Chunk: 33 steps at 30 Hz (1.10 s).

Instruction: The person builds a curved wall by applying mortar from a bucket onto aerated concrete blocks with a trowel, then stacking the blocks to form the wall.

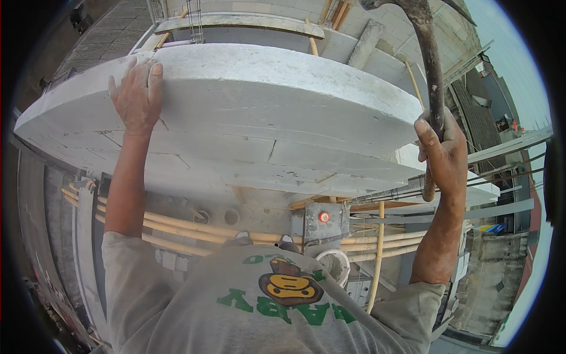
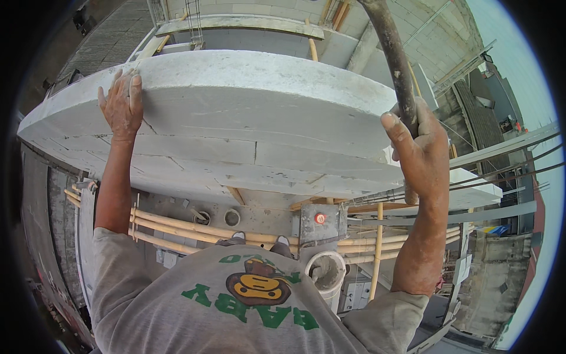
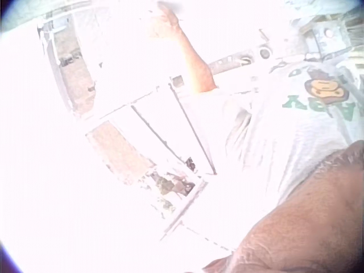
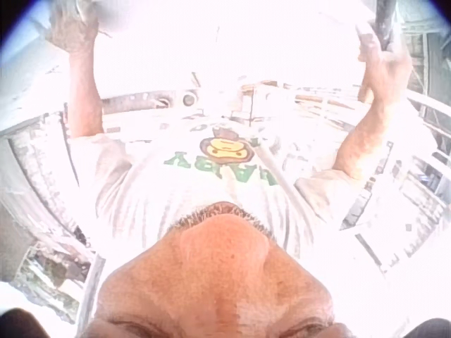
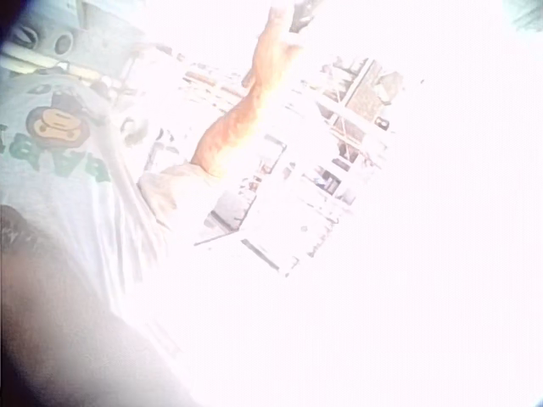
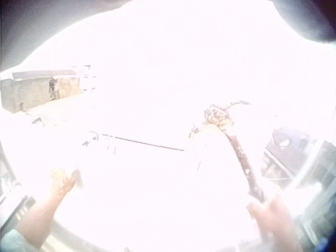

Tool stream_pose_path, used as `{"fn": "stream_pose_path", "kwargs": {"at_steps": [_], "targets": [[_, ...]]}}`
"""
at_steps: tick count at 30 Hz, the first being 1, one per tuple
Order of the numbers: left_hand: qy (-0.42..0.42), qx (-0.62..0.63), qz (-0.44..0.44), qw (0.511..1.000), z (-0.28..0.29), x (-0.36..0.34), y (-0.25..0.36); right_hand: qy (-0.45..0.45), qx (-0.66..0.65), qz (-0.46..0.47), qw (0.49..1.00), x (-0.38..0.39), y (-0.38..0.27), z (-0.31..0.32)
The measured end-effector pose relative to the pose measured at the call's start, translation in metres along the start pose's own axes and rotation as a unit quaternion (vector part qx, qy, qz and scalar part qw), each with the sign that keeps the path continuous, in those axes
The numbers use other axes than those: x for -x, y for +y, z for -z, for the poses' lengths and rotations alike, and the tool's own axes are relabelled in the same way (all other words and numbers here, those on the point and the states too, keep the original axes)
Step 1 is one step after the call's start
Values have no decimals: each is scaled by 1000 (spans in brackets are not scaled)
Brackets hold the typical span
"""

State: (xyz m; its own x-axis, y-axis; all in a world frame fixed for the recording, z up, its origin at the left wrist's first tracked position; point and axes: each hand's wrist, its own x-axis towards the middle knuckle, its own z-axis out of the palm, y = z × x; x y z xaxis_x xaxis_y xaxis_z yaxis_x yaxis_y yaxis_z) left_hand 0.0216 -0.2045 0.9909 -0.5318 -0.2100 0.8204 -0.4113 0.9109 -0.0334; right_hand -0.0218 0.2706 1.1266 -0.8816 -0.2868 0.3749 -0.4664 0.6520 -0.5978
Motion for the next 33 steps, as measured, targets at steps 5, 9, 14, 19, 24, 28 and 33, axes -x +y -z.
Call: {"fn": "stream_pose_path", "kwargs": {"at_steps": [5, 9, 14, 19, 24, 28, 33], "targets": [[101, 213, -97, 967, 31, -24, 111, 59, 114, 67, 989, -8, 36, 29], [1, 257, -188, 948, 43, -15, 175, -80, 233, 47, 968, -20, 51, 30], [-2, 220, -179, 959, 29, -13, 182, -107, 267, 81, 954, -32, 50, 31], [18, 239, -185, 953, 38, -12, 186, 142, -35, 18, 989, -29, -29, 68], [4, 247, -181, 952, 47, -13, 192, 117, 199, 203, 951, -44, 6, 86], [-1, 246, -175, 953, 35, -8, 178, -147, 341, 49, 927, -27, 18, -20], [10, 261, -187, 947, 36, -11, 179, -158, 251, -35, 954, -23, 15, -6]]}}
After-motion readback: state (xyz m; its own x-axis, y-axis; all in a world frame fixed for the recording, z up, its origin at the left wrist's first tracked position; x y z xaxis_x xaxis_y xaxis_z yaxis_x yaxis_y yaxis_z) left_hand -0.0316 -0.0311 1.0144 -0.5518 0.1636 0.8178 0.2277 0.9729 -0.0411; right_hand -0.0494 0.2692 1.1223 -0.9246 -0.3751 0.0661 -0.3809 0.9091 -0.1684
